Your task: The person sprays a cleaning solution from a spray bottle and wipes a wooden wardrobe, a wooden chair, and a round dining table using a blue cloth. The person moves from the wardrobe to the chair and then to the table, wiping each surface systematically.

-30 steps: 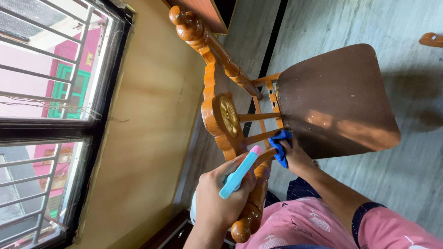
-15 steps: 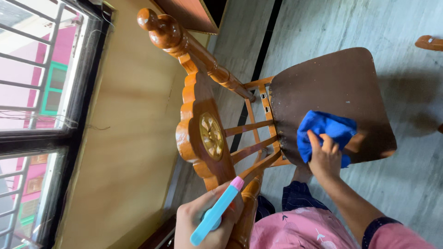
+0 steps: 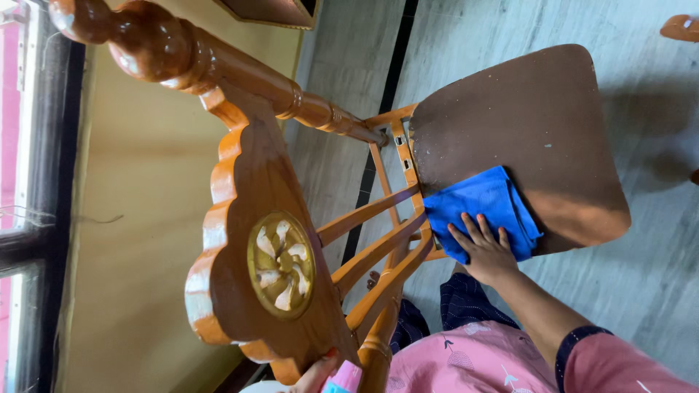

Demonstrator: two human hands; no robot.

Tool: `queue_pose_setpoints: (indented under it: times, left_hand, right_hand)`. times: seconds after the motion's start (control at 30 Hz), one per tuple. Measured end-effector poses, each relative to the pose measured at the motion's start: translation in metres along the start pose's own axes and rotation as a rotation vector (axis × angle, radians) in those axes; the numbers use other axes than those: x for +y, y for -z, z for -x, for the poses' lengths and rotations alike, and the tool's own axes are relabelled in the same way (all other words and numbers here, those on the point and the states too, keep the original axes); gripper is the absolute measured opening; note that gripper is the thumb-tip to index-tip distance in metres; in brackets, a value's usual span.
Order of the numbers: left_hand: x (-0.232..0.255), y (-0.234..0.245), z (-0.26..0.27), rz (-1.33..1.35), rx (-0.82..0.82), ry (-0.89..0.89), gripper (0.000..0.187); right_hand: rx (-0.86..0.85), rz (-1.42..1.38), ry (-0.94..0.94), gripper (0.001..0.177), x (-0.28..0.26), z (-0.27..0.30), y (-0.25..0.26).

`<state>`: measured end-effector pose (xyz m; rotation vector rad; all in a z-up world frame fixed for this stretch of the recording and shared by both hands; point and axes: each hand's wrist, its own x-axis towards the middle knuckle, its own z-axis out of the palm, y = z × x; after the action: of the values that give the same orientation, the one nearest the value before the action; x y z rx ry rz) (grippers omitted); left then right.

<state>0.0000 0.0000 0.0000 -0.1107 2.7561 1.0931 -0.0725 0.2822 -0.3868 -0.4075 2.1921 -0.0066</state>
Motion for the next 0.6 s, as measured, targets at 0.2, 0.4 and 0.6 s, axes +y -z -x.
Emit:
queue_pose_setpoints:
  times: [0.2,0.4,0.6]
  left_hand:
    - [-0.003,-0.037,-0.038,-0.03,-0.048,0.003,0.041]
    - [0.013,-0.066,-0.065,-0.054,-0.098,0.008,0.041]
    - [0.028,-0.098,-0.089,-0.054,-0.118,0.023,0.042]
  right_hand:
    - [0.01,-0.093,0.025,0.073,0.01,-0.056,0.054]
    - [-0.017,-0.048,0.046,0.072,0.015,-0.092,0.078]
    - [-0.02,0.037,0.098,0.072,0.033,-0.06,0.05]
